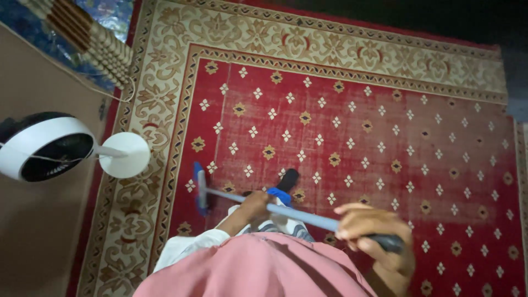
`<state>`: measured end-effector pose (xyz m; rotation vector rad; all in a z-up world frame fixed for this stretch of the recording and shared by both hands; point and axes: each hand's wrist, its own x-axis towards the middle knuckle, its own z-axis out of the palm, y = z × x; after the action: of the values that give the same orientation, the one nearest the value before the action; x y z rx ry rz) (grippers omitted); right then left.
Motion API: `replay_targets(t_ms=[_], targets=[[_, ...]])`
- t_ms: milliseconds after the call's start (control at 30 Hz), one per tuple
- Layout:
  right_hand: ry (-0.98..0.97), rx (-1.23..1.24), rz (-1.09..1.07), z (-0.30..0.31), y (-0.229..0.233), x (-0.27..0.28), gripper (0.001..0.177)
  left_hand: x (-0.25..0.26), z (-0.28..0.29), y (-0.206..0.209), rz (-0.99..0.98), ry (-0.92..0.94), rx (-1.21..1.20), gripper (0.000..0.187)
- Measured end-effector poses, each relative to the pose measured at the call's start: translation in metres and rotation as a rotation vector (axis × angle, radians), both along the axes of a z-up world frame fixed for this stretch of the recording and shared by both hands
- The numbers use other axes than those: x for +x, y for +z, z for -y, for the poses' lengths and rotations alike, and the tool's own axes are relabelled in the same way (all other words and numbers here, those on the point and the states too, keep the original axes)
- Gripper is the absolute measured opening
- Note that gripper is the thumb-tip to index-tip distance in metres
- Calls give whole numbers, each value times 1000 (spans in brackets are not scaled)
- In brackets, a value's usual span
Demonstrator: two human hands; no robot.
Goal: The person sweeps a red patterned rug using a blue broom with a long handle. They move the broom back and forth across the rug surface in a repetitive sweeping motion.
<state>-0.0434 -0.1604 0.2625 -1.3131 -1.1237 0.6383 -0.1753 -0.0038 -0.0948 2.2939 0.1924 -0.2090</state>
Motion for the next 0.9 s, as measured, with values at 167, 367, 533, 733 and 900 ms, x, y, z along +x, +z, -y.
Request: replay_targets(t_ms=[167, 367, 533, 733, 900], targets=[[-253, 18, 286, 31, 25, -23, 25, 48, 24, 89, 145, -227, -128, 20], [-215, 2, 424, 50, 33, -20, 7, 58, 30, 122, 180, -246, -185, 14], [-238, 174, 226, 35, 7, 1, 24, 43, 12, 66, 143, -230, -25, 21], [-99, -48, -161, 45, -29, 42, 11, 43, 11, 25, -273, 16, -37, 25], [-248, -46, -56, 89, -11, 84, 15, 119, 58, 45, -189, -175, 62, 23]])
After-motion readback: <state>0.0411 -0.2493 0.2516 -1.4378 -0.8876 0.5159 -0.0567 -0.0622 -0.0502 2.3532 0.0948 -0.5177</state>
